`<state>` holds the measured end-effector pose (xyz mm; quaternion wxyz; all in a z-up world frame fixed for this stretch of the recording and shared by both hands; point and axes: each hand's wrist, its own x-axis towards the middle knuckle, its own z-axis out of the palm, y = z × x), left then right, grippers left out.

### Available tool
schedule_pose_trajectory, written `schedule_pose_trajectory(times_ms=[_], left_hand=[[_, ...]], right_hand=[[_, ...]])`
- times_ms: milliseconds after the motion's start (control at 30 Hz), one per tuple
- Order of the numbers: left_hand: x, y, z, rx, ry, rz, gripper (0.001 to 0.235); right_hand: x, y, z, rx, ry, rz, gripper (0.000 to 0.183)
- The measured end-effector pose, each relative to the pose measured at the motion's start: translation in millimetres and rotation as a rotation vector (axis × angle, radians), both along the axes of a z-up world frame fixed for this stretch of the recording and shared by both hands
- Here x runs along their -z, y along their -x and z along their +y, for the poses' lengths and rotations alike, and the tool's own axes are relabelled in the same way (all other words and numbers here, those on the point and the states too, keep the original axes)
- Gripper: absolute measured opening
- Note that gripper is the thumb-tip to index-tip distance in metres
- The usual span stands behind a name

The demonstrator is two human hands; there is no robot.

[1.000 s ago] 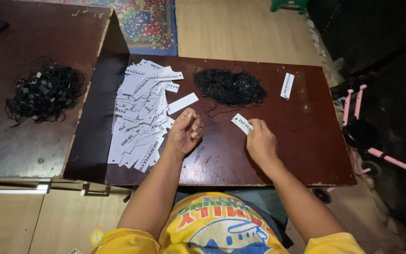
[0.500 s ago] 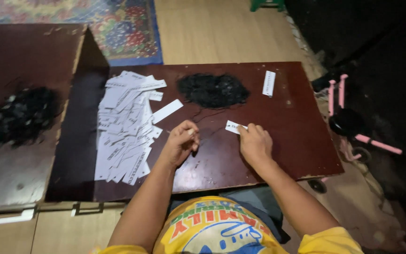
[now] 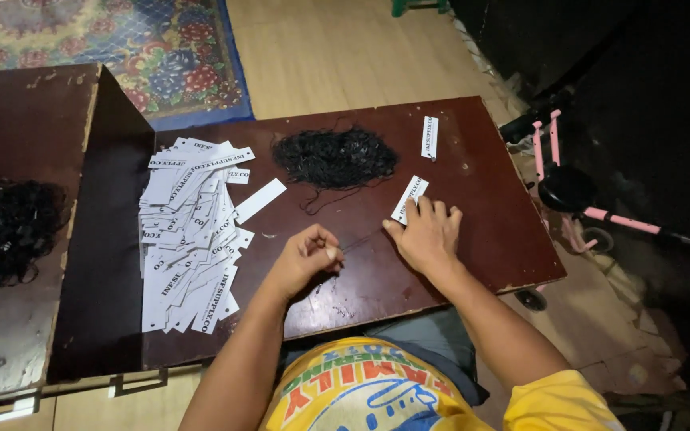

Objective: The person sits at a low table and repeatedly picks up small white paper labels and black cables. They thread the cable through a hole in the label and place the assembled item on the table.

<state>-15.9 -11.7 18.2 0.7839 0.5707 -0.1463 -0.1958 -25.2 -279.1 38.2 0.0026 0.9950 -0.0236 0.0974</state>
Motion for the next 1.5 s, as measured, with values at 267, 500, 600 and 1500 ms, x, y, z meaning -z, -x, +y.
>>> schedule_pose_trajectory(times_ms=[267, 500, 600, 1500], left_hand=[[-13, 6, -2, 0.059, -0.134, -0.133, 0.029], [-4, 13, -13, -0.081, -0.493, -0.422, 0.023], [-2, 15, -15, -0.098, -0.639, -0.59, 0.026], [-12, 15, -18, -0.132, -0.537, -0.496, 0.023]], right_hand=[[22, -13, -13, -0.01, -0.009, -0.035, 0.062], [11, -43, -29, -0.025, -0.065, 0.065, 0.052], [13, -52, -35, -0.029, -0.045, 0.039, 0.048], [13, -128, -101, -0.187, -0.302, 0.155, 0.06]])
